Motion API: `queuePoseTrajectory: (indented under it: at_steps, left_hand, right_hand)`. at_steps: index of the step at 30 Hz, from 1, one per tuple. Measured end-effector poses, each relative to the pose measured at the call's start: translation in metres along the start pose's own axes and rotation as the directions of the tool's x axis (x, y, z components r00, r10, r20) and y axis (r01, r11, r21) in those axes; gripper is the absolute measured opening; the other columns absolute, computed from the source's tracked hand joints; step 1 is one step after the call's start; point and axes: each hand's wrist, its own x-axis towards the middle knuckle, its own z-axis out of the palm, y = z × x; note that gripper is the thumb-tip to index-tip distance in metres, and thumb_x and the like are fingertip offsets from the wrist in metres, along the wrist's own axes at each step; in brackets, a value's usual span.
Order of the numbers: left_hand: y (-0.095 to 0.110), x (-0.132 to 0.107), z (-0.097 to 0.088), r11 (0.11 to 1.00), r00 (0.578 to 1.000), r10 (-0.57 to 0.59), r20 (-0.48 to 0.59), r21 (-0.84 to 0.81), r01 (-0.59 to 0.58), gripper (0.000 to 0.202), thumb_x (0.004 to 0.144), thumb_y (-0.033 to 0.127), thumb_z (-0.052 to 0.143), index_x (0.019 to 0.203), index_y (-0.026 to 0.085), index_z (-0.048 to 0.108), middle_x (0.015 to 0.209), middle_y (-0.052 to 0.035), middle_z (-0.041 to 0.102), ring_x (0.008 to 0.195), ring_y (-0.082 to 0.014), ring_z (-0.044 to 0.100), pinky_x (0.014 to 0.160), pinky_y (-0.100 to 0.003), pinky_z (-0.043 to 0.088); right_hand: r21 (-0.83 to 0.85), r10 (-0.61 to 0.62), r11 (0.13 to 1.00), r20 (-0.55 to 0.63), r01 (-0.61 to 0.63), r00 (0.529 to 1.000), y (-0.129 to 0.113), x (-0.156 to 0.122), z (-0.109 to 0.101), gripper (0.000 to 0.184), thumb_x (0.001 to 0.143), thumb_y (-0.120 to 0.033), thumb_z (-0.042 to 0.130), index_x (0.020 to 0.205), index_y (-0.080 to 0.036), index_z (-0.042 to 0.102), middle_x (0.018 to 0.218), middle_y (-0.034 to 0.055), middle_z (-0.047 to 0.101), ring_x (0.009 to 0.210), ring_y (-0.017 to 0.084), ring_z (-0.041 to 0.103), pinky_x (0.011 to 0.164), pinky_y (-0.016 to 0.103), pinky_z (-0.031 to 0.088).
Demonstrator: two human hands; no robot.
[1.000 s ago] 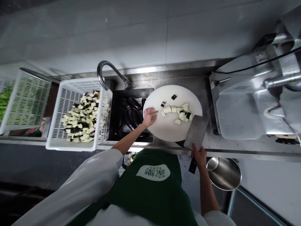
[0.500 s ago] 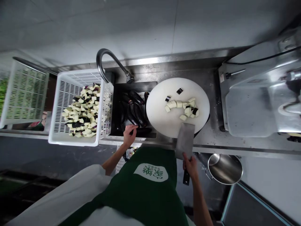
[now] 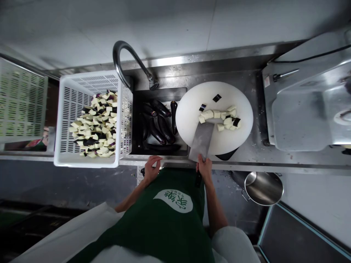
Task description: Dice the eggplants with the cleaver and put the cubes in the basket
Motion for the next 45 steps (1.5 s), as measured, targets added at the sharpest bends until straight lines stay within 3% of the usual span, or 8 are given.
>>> queuePoseTrajectory:
  at_steps: [7,16,21,26,29,33,38,45]
  left_hand:
    - [-0.008,-0.003,0.003,0.998,1.000,-0.022,0.004,-0.052,0.022,0.019,0.094,0.021,0.057,0.094,0.024,0.076,0.094,-0.0056,0.072,0.090,-0.0201,0.069,0.084,-0.038,0.060]
    - [-0.006,-0.003,0.007,0.995,0.995,-0.059,0.075,-0.071,0.064,0.020,0.093,0.022,0.057,0.092,0.025,0.077,0.094,-0.0058,0.074,0.090,-0.0205,0.069,0.084,-0.038,0.061]
    - [-0.003,-0.008,0.006,0.995,0.996,-0.048,0.075,-0.081,0.054,0.020,0.094,0.021,0.056,0.093,0.025,0.076,0.094,-0.0057,0.073,0.090,-0.0203,0.069,0.083,-0.038,0.061]
    - [0.002,-0.013,0.002,0.994,0.999,-0.050,-0.008,-0.099,0.049,0.021,0.094,0.020,0.055,0.094,0.025,0.075,0.094,-0.0047,0.073,0.090,-0.0195,0.070,0.083,-0.037,0.060]
    - [0.004,-0.020,-0.002,0.992,0.995,-0.079,-0.062,-0.100,0.072,0.021,0.095,0.020,0.055,0.095,0.025,0.075,0.095,-0.0046,0.074,0.091,-0.0196,0.070,0.083,-0.037,0.060]
    - [0.006,-0.031,-0.007,0.984,0.979,-0.162,-0.127,-0.090,0.151,0.020,0.096,0.023,0.054,0.093,0.024,0.074,0.092,-0.0050,0.074,0.089,-0.0195,0.070,0.081,-0.035,0.059]
    - [0.003,-0.052,-0.014,0.971,0.934,-0.228,-0.277,-0.142,0.194,0.022,0.097,0.020,0.053,0.093,0.023,0.075,0.089,-0.0049,0.074,0.087,-0.0188,0.069,0.081,-0.035,0.057]
    - [-0.004,-0.072,-0.013,0.949,0.869,-0.303,-0.392,-0.204,0.239,0.021,0.096,0.020,0.055,0.091,0.021,0.076,0.090,-0.0054,0.075,0.085,-0.0186,0.069,0.081,-0.034,0.057]
  right_hand:
    - [0.044,0.012,0.999,-0.003,-0.012,1.000,-0.005,-0.001,-0.004,0.057,0.072,-0.076,0.070,0.074,-0.029,0.039,0.041,-0.0080,0.046,0.033,0.013,0.043,0.032,0.026,0.036]
    - [0.007,-0.012,1.000,0.062,0.012,0.998,0.002,0.001,0.005,0.053,0.074,-0.072,0.071,0.074,-0.029,0.039,0.042,-0.0074,0.048,0.033,0.013,0.043,0.032,0.026,0.035]
    - [-0.106,-0.065,0.991,0.187,0.086,0.980,-0.003,0.003,0.018,0.047,0.081,-0.067,0.067,0.074,-0.028,0.042,0.043,-0.0063,0.050,0.033,0.013,0.045,0.035,0.025,0.034]
    - [-0.225,-0.110,0.950,0.402,0.214,0.909,-0.032,-0.001,0.048,0.037,0.091,-0.057,0.060,0.075,-0.026,0.046,0.044,-0.0057,0.052,0.034,0.013,0.047,0.038,0.023,0.035]
    - [-0.457,-0.093,0.835,0.431,0.306,0.898,-0.053,0.006,0.075,0.025,0.100,-0.043,0.050,0.086,-0.023,0.055,0.054,-0.0023,0.060,0.042,0.015,0.057,0.047,0.024,0.043]
    - [-0.755,-0.092,0.528,0.404,0.389,0.910,-0.075,0.026,0.111,0.020,0.100,-0.024,0.049,0.105,-0.014,0.066,0.090,0.0150,0.076,0.087,0.025,0.074,0.074,0.028,0.053]
    - [-0.835,-0.054,0.372,0.416,0.405,0.908,-0.084,0.045,0.137,0.033,0.092,-0.016,0.059,0.123,-0.004,0.064,0.117,0.0274,0.071,0.114,0.035,0.070,0.093,0.036,0.051]
    - [-0.897,0.032,0.224,0.397,0.381,0.917,-0.092,0.066,0.177,0.040,0.093,-0.016,0.059,0.131,-0.003,0.065,0.123,0.0263,0.071,0.116,0.031,0.070,0.097,0.035,0.053]
